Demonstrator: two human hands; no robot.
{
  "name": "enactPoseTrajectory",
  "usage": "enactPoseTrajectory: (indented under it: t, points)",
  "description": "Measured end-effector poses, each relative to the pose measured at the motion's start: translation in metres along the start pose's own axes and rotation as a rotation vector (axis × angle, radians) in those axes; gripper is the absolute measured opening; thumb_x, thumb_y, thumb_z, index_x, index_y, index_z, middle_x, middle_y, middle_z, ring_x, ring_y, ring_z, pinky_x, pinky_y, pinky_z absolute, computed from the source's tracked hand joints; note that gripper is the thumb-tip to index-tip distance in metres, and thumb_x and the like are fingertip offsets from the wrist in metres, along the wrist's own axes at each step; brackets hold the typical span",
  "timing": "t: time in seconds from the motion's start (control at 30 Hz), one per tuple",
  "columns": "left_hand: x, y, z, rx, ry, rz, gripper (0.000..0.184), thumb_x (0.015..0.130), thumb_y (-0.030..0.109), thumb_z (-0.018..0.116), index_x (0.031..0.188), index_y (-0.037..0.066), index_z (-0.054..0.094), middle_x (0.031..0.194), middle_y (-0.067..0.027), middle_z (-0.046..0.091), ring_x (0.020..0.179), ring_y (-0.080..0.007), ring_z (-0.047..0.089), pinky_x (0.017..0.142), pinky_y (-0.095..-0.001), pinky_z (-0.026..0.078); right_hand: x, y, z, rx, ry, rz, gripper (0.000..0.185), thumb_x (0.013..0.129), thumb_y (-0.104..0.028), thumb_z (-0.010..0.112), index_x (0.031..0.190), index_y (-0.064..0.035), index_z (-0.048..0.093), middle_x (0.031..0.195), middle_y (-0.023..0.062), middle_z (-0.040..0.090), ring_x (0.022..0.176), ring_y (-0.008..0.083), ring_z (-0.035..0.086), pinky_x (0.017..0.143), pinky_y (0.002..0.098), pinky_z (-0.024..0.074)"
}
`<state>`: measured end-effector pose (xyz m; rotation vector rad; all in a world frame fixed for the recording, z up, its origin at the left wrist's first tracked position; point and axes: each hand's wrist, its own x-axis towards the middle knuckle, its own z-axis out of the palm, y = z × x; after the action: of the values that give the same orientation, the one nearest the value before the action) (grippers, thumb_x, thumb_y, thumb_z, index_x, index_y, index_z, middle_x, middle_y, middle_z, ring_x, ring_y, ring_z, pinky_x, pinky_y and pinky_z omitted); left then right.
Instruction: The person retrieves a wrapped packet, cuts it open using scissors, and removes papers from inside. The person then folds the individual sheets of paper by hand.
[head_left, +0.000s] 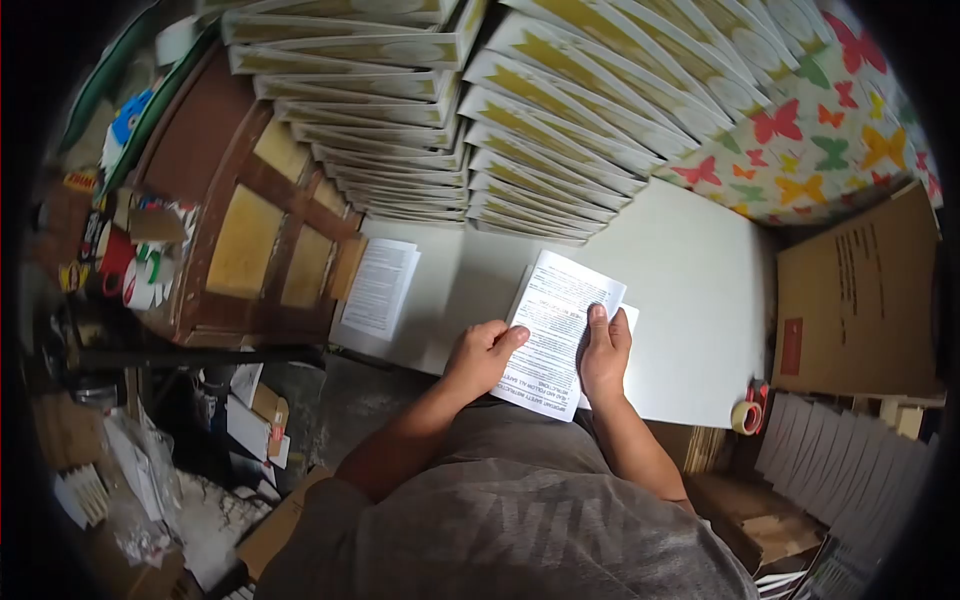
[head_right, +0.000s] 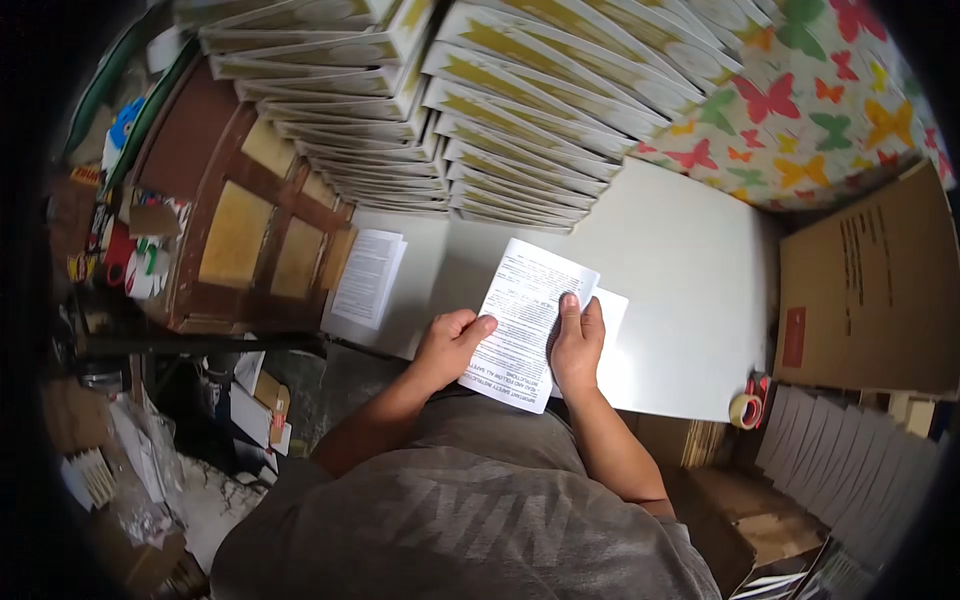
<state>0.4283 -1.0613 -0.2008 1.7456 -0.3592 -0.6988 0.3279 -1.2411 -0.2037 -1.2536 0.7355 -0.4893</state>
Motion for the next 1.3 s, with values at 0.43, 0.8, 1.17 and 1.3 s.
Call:
enactPoseTrajectory:
  t: [0.43,0.8,1.17,1.3]
  points:
    - [-0.047,-0.052,-0.079,-0.031,0.048,-0.145,0.035,0.1,0.029,0.071,0.091,-0.005,0.07,0.072,-0.0097,0.065,0.06,-0.0173,0.056,0.058,-0.0327,0.048,0.018,0.052,0.069,0.162,-0.194,0.037,0.025,0.115,-0.023,0.047,0.117,0.0007,0.052,0.108,0.0129,0.063,0.098,0.0171,0.061,0.095,0.0319,0.0498]
    - [-0.011,-0.137,-0.228,-0.023,0.505,-0.298,0.023,0.101,0.019,0.069,0.108,-0.003,0.074,0.084,-0.0059,0.07,0.069,-0.0129,0.059,0.065,-0.0257,0.051,0.04,0.068,0.133,-0.114,-0.339,0.353,0.032,0.108,-0.02,0.06,0.13,0.0009,0.052,0.116,0.0172,0.062,0.105,0.0264,0.061,0.094,0.0384,0.0528]
    - [0.037,-0.153,-0.099,0.777,0.349,0.2,0.042,0.088,0.018,0.075,0.127,0.005,0.065,0.116,-0.018,0.063,0.103,-0.0376,0.063,0.095,-0.0478,0.052,0.001,0.114,-0.112,-1.101,0.264,0.205,0.063,0.09,-0.023,0.077,0.141,0.0044,0.053,0.128,0.0277,0.058,0.114,0.0431,0.062,0.099,0.0471,0.054]
    - [0.054,-0.147,0.024,0.744,0.095,-0.028,0.056,0.09,0.02,0.073,0.141,0.003,0.058,0.128,-0.0187,0.062,0.119,-0.0384,0.061,0.105,-0.0453,0.049,0.001,0.127,-0.115,-1.041,0.275,0.312,0.074,0.088,-0.026,0.079,0.147,0.006,0.048,0.132,0.0305,0.054,0.116,0.0464,0.06,0.104,0.0495,0.0522]
